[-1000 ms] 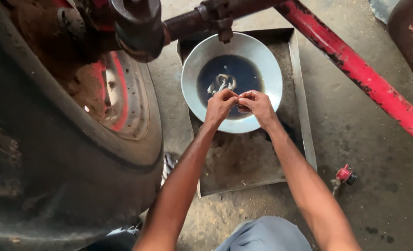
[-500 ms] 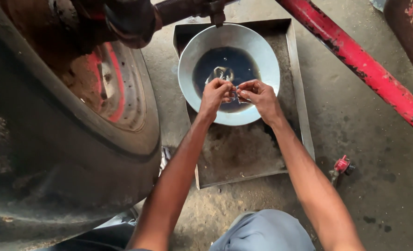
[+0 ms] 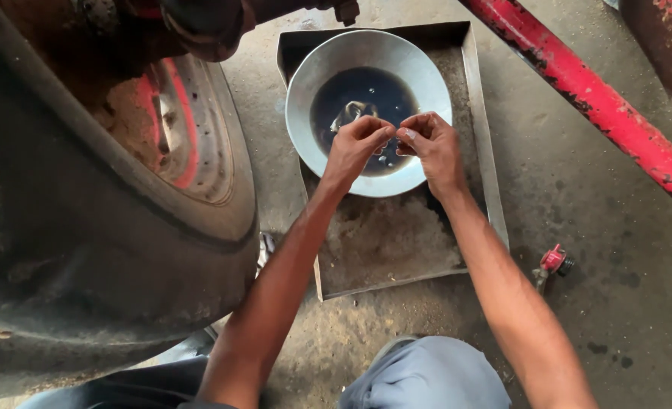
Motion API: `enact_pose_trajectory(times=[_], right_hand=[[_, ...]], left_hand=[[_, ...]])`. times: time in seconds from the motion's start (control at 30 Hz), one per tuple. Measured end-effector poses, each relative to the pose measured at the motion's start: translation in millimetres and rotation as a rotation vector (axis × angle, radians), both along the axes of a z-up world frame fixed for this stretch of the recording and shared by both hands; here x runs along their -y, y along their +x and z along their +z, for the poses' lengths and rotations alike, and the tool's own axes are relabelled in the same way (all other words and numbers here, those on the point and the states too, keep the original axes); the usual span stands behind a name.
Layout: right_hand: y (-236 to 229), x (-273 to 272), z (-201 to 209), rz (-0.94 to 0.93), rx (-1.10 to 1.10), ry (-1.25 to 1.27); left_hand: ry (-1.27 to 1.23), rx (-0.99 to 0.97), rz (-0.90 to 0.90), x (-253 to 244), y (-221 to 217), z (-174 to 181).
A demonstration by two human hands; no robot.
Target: Disassembling, cleaning, and inspecting components of a tractor engine fuel injection system.
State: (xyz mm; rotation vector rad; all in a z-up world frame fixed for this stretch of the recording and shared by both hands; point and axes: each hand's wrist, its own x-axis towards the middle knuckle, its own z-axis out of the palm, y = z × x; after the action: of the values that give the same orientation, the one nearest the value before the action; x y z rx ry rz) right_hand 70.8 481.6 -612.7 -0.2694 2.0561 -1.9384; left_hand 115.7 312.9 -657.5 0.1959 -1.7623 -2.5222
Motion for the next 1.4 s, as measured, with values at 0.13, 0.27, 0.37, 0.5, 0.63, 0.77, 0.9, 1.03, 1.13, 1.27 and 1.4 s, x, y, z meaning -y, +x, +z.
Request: enact_pose_trajectory(times=[0.13,0.27,0.37,0.5,0.63,0.77,0.9,1.03,1.13,1.27,1.4], right_hand=[[4.9,3.0,9.8,0.033,0.003,0.005],[4.4,2.6,22.3,0.007,0.037,-0.079],[4.5,2.2,28.0,-0.004,0.070,-0.119],[8.2,4.2,40.4,-0.011,0.030,-0.063],[9.4,7.4,46.2,-0.027,-0.022,-0.021],[7.0,8.8,46.8,-0.045,-0.032,-0.031],[6.1,11.3,50.5,-0.079,-0.038,-0.021],[5.1,11.7,52.0,-0.086,-0.069,0.020],[5.0,10.4,51.5,-0.090,-0.136,0.053],[8.8,13.8,57.1,-0.083,-0.205,0.195],[11.7,17.9,58.0,-0.031,-0.195,0.244]], left_hand=[[-0.004,-0.026,-0.014,0.9,-1.0,-2.8],[0.184,-0.047,-0.045,0.8,-1.0,-3.5],[0.222,-0.112,-0.034,0.8,0.2,-6.2],[0.176,-0.184,-0.004,1.1,2.3,8.8],[0.201,-0.184,-0.006,0.5,1.1,13.1],[0.243,-0.157,-0.006,0.9,0.4,16.9],[0.325,-0.126,-0.020,1.2,-0.9,16.8],[0.343,-0.125,-0.027,2.6,-0.2,19.0],[0.297,-0.101,-0.028,3.2,1.8,25.8],[0.239,-0.090,-0.028,1.0,2.3,29.3],[0.190,-0.093,-0.028,-1.6,1.0,26.2]])
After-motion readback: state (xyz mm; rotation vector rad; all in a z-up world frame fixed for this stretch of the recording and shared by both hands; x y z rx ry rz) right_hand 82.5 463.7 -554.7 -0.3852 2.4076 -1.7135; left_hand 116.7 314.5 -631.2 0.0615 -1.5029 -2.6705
